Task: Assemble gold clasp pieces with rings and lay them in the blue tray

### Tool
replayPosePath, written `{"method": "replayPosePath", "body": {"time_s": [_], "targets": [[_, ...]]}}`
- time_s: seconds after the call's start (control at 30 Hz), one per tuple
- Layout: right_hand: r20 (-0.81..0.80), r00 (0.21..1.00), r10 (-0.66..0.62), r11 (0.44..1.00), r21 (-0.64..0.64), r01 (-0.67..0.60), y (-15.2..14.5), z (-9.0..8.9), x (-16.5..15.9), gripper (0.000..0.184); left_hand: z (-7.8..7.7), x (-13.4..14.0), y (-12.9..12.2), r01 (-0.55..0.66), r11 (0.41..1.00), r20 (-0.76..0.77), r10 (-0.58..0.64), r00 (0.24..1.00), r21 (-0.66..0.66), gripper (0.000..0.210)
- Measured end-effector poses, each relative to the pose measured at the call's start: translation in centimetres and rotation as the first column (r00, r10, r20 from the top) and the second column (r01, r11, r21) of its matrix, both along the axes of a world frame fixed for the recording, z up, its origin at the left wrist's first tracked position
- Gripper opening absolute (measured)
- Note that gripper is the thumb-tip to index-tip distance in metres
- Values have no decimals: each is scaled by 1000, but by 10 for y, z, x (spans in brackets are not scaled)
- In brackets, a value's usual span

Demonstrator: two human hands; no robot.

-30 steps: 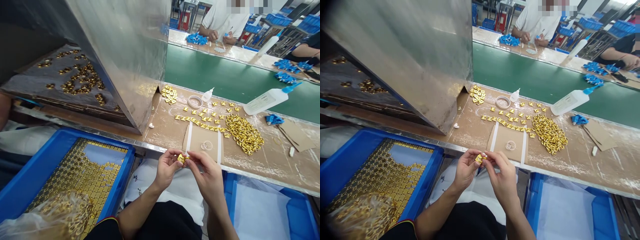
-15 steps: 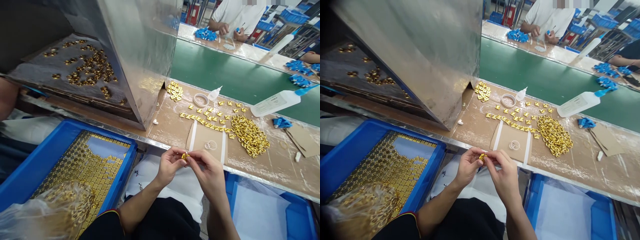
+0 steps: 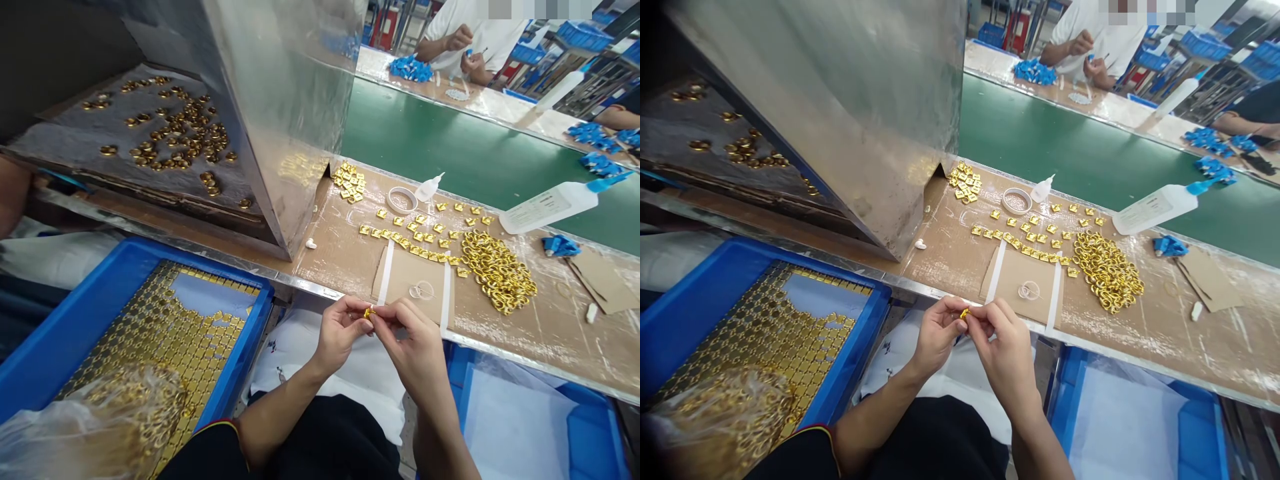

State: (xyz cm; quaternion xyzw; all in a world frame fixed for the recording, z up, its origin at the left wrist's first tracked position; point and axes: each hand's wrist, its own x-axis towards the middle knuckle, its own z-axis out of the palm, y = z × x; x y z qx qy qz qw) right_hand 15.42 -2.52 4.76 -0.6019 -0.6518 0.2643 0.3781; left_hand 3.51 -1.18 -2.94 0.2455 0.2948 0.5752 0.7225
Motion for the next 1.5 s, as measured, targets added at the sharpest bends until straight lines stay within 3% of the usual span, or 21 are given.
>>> {"method": "replayPosePath", "body": {"time_s": [0.33,0.57,0.9,1.2,1.5], "targets": [[7,999,33,999,-43,-33,0,1,-1,24,1,-1,1,-21,1000,6,21,1000,-10,40],[-141,990,23,999,-32,-27,-1,1,-5,17,1,0,2,-44,999,31,45,999,-32,46],[-276,957,85,995,-32,-97,0,0,-12,16,-2,-17,8,-59,995,40,56,998,82,46],[-438,899,7,990,-125,-69,-4,-4,-20,16,0,-18,9,-13,995,139,-1,990,98,39],[-539,842,-12,989,-133,-71,-2,-4,-27,21,1,-22,12,49,994,202,-67,977,93,41]]}}
